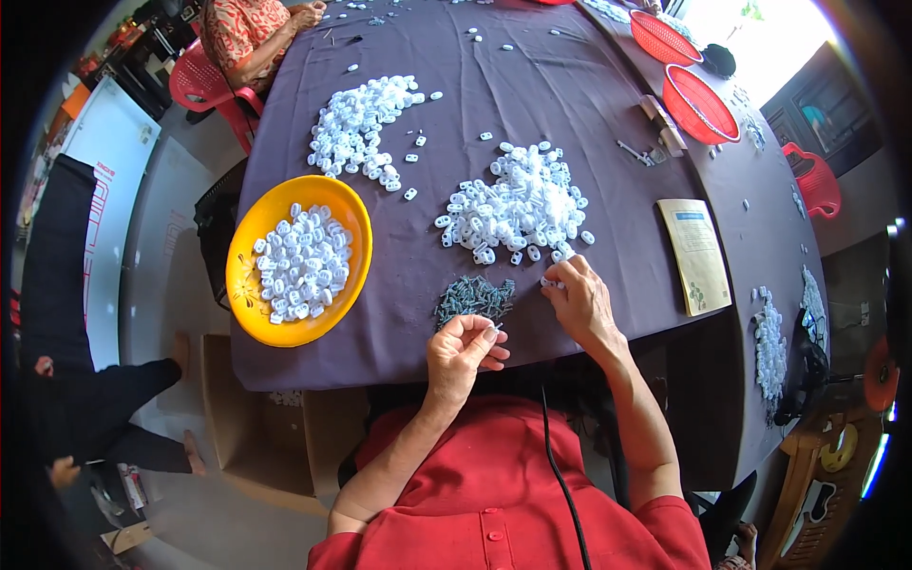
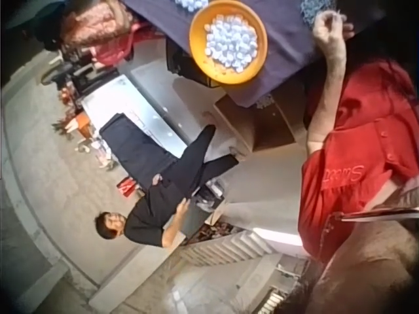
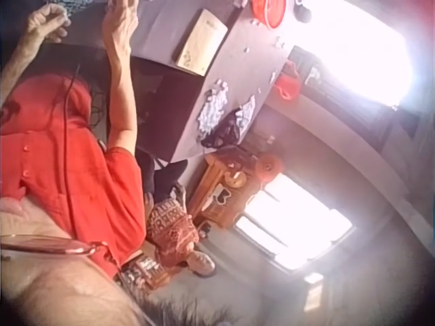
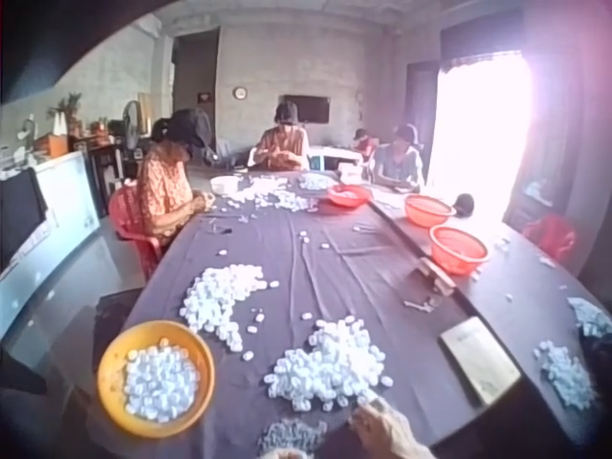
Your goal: The person assembles plastic components by picking up plastic pieces and inserting small pins into them by hand.
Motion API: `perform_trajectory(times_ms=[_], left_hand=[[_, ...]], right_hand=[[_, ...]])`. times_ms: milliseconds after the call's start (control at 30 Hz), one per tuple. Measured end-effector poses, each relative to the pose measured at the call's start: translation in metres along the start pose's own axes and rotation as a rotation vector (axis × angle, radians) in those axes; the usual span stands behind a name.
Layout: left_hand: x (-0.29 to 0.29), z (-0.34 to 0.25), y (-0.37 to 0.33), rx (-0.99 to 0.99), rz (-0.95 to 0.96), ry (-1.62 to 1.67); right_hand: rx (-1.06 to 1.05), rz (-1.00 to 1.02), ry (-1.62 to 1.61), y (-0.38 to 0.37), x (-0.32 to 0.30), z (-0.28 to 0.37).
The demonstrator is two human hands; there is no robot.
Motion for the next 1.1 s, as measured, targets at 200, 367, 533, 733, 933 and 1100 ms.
perform_trajectory(times_ms=[200, 367, 533, 733, 933, 1100], left_hand=[[0.001, 0.000, 0.001, 0.009, 0.004, -0.017], [0.001, 0.001, 0.001, 0.015, 0.006, -0.027], [0.001, 0.001, 0.001, 0.013, 0.001, -0.036], [-0.001, 0.003, 0.001, 0.015, 0.004, -0.009], [-0.001, 0.002, 0.002, 0.034, -0.004, 0.003], [-0.006, 0.003, 0.002, 0.082, -0.004, -0.049]], right_hand=[[0.035, -0.016, -0.148, 0.005, -0.001, -0.001], [-0.022, 0.072, -0.147, 0.005, 0.006, -0.007], [-0.017, 0.016, -0.149, 0.006, 0.000, -0.003], [-0.147, 0.059, -0.156, -0.001, 0.002, 0.022], [-0.168, 0.145, -0.082, -0.008, 0.013, 0.026], [-0.182, 0.153, -0.120, -0.005, 0.009, 0.023]])
Point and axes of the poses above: each hand's wrist, its own y-axis away from the middle knuckle, its own x-axis out of the palm, z = x × y, the point moved 8 cm from there along -y, towards the middle knuckle, and after that the axes turned 13 degrees about z, right-handed, at the moved point
